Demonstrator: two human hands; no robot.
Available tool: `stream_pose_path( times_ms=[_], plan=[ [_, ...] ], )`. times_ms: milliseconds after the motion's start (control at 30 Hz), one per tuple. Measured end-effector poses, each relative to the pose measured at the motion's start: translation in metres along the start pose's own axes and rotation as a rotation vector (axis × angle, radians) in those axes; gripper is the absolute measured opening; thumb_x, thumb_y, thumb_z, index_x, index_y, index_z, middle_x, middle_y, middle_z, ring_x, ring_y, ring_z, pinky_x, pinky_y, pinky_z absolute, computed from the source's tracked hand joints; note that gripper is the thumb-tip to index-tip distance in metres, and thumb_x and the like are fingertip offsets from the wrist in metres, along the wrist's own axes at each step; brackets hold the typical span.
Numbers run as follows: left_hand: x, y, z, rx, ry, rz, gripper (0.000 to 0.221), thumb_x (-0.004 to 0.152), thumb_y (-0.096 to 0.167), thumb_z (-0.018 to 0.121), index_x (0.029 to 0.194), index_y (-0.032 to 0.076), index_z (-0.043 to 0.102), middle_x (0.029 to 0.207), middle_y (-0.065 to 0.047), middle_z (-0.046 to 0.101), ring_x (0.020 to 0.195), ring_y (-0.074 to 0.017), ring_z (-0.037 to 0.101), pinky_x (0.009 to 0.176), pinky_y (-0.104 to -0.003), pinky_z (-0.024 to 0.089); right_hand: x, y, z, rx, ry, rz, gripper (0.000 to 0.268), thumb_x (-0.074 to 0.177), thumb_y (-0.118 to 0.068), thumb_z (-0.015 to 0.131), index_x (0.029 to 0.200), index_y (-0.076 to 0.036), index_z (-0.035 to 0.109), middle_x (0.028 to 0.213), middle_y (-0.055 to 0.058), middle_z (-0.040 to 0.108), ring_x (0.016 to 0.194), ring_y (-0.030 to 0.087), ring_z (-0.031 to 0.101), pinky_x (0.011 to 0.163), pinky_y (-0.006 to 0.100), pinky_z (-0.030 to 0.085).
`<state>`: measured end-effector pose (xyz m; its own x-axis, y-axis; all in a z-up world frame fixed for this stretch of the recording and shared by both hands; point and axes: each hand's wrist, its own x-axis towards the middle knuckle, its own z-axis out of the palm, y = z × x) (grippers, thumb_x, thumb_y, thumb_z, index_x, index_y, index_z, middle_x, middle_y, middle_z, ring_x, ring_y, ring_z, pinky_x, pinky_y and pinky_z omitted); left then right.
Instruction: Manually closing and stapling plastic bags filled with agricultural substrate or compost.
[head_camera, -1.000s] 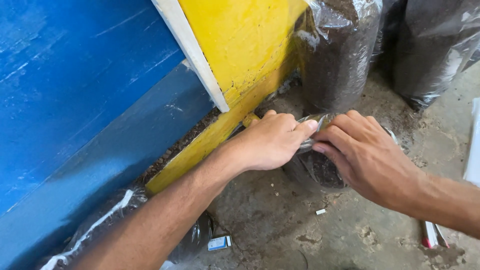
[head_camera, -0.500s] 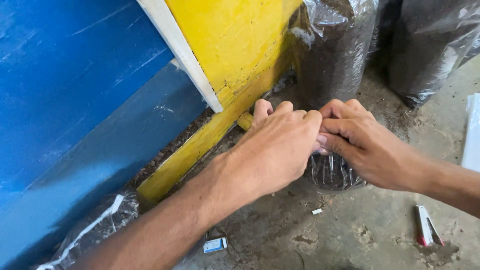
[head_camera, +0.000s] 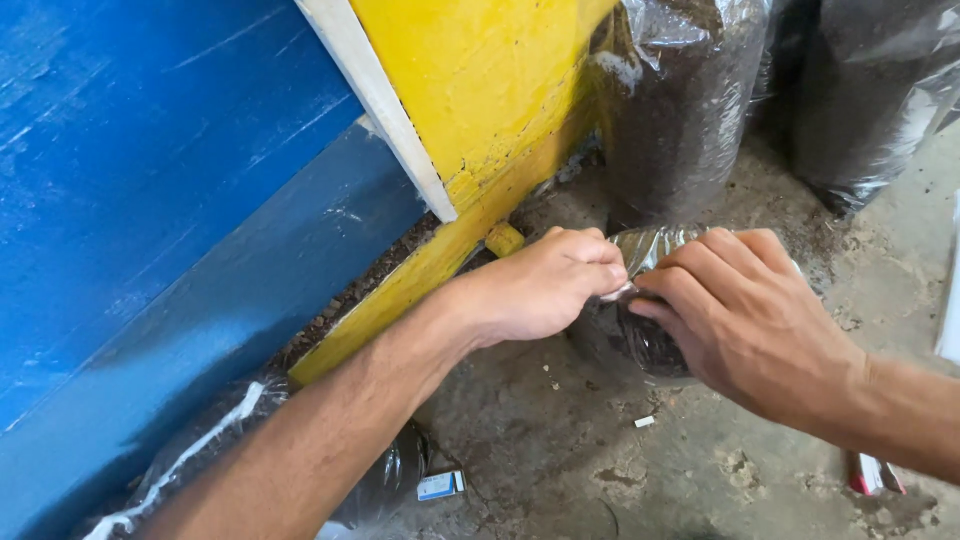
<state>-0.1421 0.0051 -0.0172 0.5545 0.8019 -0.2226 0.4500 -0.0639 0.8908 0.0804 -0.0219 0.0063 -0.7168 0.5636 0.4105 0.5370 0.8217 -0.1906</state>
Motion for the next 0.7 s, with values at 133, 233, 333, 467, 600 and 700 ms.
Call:
stream_pose_path(
  times_ms=[133,233,333,467,600,700],
  plan=[
    [0.006,-0.013,0.0,-0.271,-0.065,-0.014,0.033,0.1,0.027,0.052,0.099,-0.002,0.069,0.098,-0.016,0.071,0.094,-0.0257,0.062,0.083,-0.037,0.05,0.006,0.005,0.003,0.0,-0.007,-0.073,0.014,0.081,-0.011,0.07,0.093,-0.006,0.064,0.089,0.007,0.061,0.087,0.028,0.058,0.077,0.043,0.041],
    [-0.001,0.018,-0.009,0.213,0.002,-0.04,0.044,0.103,0.037,0.046,0.099,0.0,0.071,0.1,-0.015,0.066,0.095,-0.028,0.059,0.087,-0.043,0.046,0.01,0.009,0.008,0.126,-0.099,0.056,0.013,0.081,-0.013,0.069,0.09,-0.006,0.064,0.086,0.006,0.059,0.086,0.027,0.055,0.077,0.041,0.039],
    [-0.013,0.061,-0.009,0.693,0.114,-0.139,0.048,0.104,0.039,0.041,0.091,0.007,0.074,0.102,-0.014,0.063,0.103,-0.028,0.053,0.094,-0.056,0.033,0.004,0.021,0.014,0.092,-0.395,0.37,0.017,0.096,-0.026,0.06,0.092,-0.012,0.069,0.089,0.001,0.059,0.096,0.02,0.048,0.088,0.036,0.04],
    [-0.018,0.057,-0.001,0.656,0.101,0.186,0.044,0.098,0.043,0.049,0.105,0.004,0.066,0.099,-0.013,0.064,0.1,-0.027,0.053,0.097,-0.061,0.027,0.013,0.032,0.008,0.305,-0.261,0.237,0.019,0.095,-0.013,0.054,0.102,-0.01,0.072,0.106,0.005,0.053,0.104,0.022,0.046,0.095,0.04,0.04],
    [-0.015,0.042,-0.001,0.707,0.067,0.137,0.031,0.099,0.033,0.048,0.107,0.009,0.067,0.106,-0.004,0.066,0.106,-0.0247,0.055,0.095,-0.058,0.032,0.031,0.023,-0.004,0.378,-0.313,0.284,0.024,0.094,-0.025,0.058,0.096,-0.007,0.074,0.102,0.005,0.061,0.095,0.024,0.05,0.088,0.042,0.039],
    [-0.01,0.031,-0.005,0.552,0.021,0.032,0.029,0.1,0.032,0.048,0.104,0.014,0.07,0.106,-0.004,0.063,0.11,-0.0255,0.053,0.093,-0.054,0.034,0.028,0.016,-0.003,0.251,-0.307,0.262,0.022,0.093,-0.028,0.064,0.097,-0.008,0.072,0.097,0.005,0.062,0.091,0.024,0.052,0.085,0.041,0.041]
  ],
)
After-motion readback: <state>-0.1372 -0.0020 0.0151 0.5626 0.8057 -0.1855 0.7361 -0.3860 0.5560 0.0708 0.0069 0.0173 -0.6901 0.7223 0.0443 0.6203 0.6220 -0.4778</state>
